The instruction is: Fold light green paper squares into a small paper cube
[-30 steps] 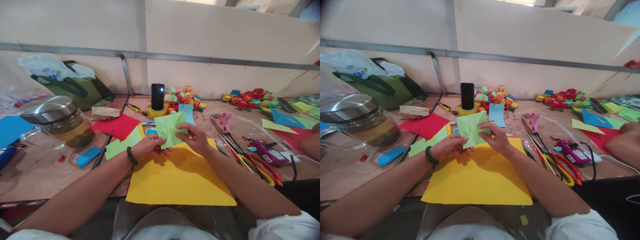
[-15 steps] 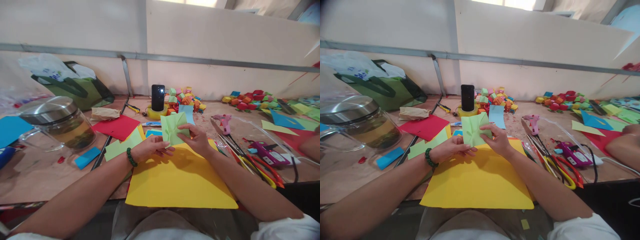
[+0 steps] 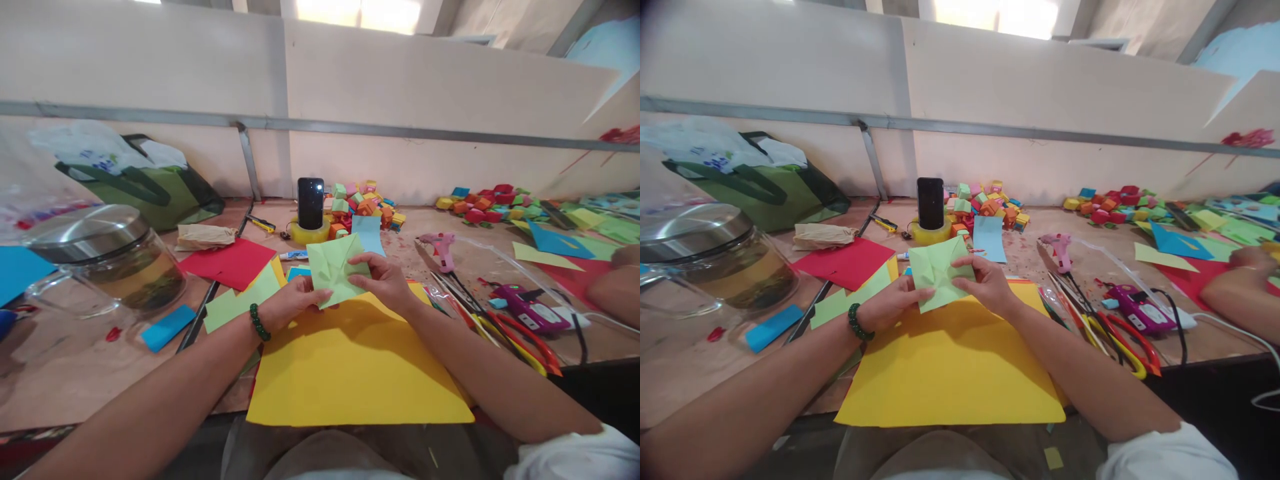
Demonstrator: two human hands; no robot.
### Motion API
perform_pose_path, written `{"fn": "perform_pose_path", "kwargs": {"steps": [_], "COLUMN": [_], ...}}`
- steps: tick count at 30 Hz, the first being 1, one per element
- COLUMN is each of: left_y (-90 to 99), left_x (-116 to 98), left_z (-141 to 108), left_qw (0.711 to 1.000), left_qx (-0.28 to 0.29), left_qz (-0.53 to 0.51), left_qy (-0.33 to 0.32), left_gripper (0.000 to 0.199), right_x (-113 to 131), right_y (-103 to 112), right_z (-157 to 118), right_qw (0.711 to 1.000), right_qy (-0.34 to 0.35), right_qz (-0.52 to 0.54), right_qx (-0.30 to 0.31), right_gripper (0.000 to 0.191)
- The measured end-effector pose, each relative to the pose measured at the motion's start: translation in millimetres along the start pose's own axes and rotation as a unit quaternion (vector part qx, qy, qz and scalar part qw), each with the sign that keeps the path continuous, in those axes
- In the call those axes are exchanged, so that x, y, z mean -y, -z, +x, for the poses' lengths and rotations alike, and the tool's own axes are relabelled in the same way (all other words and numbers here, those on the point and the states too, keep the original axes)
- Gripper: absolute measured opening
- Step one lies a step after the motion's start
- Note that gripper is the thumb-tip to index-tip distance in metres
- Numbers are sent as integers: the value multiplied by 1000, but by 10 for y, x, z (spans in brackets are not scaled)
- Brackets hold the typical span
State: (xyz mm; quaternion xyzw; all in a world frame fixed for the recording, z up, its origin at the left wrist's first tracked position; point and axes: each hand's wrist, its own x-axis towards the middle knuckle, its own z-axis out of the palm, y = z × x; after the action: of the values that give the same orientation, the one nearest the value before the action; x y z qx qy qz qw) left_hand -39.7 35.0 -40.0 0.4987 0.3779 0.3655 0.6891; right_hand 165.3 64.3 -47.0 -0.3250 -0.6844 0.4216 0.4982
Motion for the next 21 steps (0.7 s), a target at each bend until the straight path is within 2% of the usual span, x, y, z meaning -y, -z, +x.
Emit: {"fn": "perform_pose_path", "kwargs": {"steps": [3,9,14,17,21], "left_y": [-52,-87,-96,-107,-103], "left_x": [-33,-30,-11,-25,-8], "left_z": [-1,26,30,7,1], "left_qw": [997,992,992,991,992], "left_qx": [-32,-60,-72,-79,-97], "left_qz": [-61,-109,-106,-92,-51], "left_qy": [-20,-23,-21,-46,-57], "left_gripper": [34,19,33,46,46], "right_x": [25,52,101,116,67], "right_y": [-37,-29,-90,-130,-142], "right_z": [-22,-18,-67,-98,-94], "right_qw": [1000,993,988,991,995], "right_qy": [1,53,68,43,-14], "right_qz": [-4,-101,-137,-121,-90], "right_qx": [25,-22,0,24,27], "right_gripper": [34,25,20,25,29]}}
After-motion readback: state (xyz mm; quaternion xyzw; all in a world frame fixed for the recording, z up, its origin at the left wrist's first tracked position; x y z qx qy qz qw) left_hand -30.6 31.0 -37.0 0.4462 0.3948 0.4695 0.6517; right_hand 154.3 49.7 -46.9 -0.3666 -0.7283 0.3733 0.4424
